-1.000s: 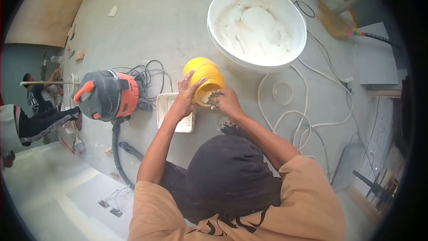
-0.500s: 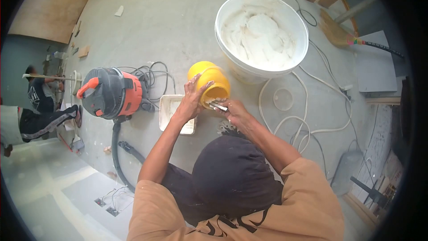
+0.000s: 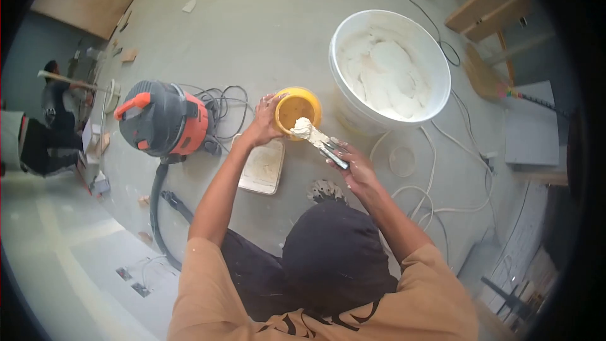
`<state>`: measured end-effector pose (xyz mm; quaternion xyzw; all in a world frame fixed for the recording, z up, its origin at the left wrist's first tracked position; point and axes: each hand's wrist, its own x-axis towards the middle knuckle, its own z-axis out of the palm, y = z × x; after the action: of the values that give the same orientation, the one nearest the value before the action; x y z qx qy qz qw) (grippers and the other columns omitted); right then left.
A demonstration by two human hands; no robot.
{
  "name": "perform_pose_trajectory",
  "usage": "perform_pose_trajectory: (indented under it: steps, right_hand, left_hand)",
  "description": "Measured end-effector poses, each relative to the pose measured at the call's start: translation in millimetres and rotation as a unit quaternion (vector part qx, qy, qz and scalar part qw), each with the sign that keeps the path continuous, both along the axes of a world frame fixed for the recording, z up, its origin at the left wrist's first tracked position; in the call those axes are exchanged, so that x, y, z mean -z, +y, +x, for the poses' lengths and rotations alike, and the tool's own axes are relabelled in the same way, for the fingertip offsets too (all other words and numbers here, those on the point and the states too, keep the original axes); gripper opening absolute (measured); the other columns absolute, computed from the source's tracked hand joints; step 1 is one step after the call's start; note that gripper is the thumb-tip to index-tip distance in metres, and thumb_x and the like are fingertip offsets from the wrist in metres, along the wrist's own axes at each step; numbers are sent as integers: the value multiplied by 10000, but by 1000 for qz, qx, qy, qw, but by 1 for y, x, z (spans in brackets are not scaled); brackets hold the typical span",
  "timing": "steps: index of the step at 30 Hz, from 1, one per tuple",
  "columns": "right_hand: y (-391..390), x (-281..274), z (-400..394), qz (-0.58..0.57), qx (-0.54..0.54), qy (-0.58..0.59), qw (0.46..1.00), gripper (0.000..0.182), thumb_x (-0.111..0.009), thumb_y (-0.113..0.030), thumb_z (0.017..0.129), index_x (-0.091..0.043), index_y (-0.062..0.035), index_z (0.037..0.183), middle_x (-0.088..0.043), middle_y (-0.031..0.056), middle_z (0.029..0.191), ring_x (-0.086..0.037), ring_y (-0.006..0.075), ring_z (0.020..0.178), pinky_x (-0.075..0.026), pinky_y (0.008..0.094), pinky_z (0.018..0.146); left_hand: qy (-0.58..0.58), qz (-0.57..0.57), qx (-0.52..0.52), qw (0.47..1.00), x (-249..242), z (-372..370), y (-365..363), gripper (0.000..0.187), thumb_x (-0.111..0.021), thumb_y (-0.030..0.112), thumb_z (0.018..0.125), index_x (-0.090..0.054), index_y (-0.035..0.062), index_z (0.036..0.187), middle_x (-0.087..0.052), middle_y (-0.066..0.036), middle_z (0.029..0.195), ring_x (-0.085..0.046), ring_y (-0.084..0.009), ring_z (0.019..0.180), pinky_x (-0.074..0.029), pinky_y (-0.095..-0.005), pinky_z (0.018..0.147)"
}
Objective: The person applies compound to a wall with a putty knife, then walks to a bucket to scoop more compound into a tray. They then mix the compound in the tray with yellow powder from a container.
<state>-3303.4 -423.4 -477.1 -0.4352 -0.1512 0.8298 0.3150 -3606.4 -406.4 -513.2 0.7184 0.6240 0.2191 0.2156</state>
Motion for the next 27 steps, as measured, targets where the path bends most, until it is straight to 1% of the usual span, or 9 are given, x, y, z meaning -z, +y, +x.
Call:
perform_pose_trajectory:
  steps: [6,8,14,16,17,19,20,22,27]
  right_hand:
    - [7,-42,6,47,-95,19,994,444,-545,40,952,-471,74,1390,-565,157,1304,-632,213,1035,-587,296,784]
    - [10,-42,-1,66,-143,15,987,466,-557,44,947,-464,67,1403,-567,154,1316,-629,204,1040,-577,306,781]
    - [-2,5,-67,202,-288,-43,935,416,-584,39,944,-529,53,1357,-598,142,1288,-616,176,1077,-576,324,807]
    - [-10,37,-89,466,-377,-155,785,425,-584,81,889,-561,59,1313,-606,152,1305,-631,226,1114,-557,366,870]
    - [-13,54,-95,466,-385,-154,781,425,-584,81,889,-561,59,1313,-606,152,1305,-631,226,1114,-557,366,870]
    - [-16,85,-100,837,-304,-150,429,433,-585,41,841,-586,47,1274,-601,165,1337,-600,278,1213,-508,412,945]
    - [-16,90,-98,838,-311,-146,424,433,-585,41,841,-586,47,1274,-601,165,1337,-600,278,1213,-508,412,945]
    - [-17,91,-84,893,-365,-158,212,398,-560,-34,849,-607,19,1241,-589,173,1360,-526,304,1315,-465,425,975]
    - [-10,84,-66,869,-415,-180,199,367,-548,-79,879,-598,-4,1235,-543,158,1415,-474,277,1364,-458,405,952]
  left_hand:
    - [-127,11,15,992,30,-54,15,1085,-898,260,665,-275,164,1548,-347,-147,1501,-322,-373,1400,-313,-475,1156]
    - [-267,-135,-85,950,-1,-60,-7,1019,-864,221,724,-273,159,1552,-350,-133,1498,-406,-340,1351,-401,-440,1104]
    - [13,-119,-282,952,74,-130,-136,470,-527,319,1001,-483,90,1409,-543,-208,1326,-574,-301,1217,-445,-398,1021]
    - [-49,-186,-262,946,93,-138,-164,458,-476,338,1028,-473,91,1413,-572,-178,1253,-600,-270,1145,-493,-398,956]
    - [-111,-252,-230,933,104,-138,-177,452,-425,357,1054,-463,92,1418,-602,-147,1180,-626,-239,1073,-540,-398,890]
    - [-226,-307,-272,884,75,-117,-178,450,-402,357,1061,-457,94,1423,-613,-137,1171,-646,-229,1023,-574,-412,807]
    - [-330,-355,-300,822,65,-110,-178,450,-379,357,1068,-451,97,1428,-624,-128,1162,-666,-219,973,-608,-425,723]
    - [-344,-342,-294,823,77,-115,-180,450,-377,346,1068,-444,101,1440,-623,-121,1174,-677,-216,926,-614,-415,647]
    - [-302,-321,-289,850,80,-114,-183,465,-375,313,1066,-413,110,1483,-610,-125,1220,-692,-214,876,-631,-389,582]
